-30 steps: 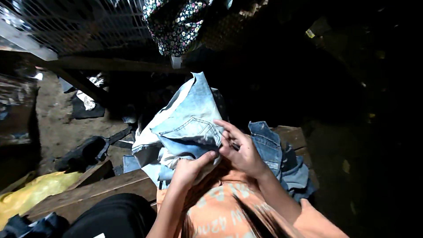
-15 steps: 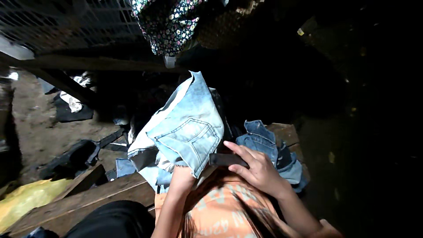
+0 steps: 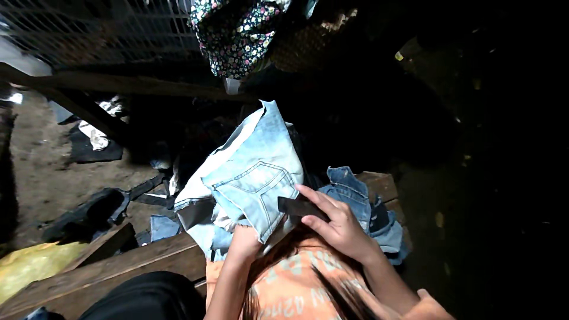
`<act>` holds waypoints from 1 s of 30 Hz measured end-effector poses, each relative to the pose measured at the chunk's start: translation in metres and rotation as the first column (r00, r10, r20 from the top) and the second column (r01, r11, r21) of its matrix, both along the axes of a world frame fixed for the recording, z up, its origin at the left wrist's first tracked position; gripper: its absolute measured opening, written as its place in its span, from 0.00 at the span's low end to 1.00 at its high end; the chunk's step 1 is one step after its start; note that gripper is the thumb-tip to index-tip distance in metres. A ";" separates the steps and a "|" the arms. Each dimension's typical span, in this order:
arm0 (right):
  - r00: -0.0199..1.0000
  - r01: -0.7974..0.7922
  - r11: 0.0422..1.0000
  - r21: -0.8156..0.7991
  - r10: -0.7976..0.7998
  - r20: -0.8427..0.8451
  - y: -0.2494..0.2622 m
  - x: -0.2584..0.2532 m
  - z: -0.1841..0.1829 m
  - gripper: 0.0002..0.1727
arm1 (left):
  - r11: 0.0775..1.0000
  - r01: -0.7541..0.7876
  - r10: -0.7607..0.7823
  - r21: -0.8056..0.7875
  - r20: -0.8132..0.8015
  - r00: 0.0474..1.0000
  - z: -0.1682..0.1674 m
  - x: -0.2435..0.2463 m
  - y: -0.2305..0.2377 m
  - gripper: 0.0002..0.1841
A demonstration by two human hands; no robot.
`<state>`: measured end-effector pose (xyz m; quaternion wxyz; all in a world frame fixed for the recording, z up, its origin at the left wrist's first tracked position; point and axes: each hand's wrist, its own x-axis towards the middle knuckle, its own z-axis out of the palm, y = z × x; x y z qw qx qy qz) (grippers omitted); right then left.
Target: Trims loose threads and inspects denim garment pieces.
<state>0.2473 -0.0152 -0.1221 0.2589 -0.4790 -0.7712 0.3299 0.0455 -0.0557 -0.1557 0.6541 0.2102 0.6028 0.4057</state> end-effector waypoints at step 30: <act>0.762 -0.185 0.806 -0.562 -0.243 -0.600 -0.011 -0.002 -0.003 0.19 | 0.988 0.106 -0.107 0.111 0.003 0.994 0.037 0.001 0.010 0.20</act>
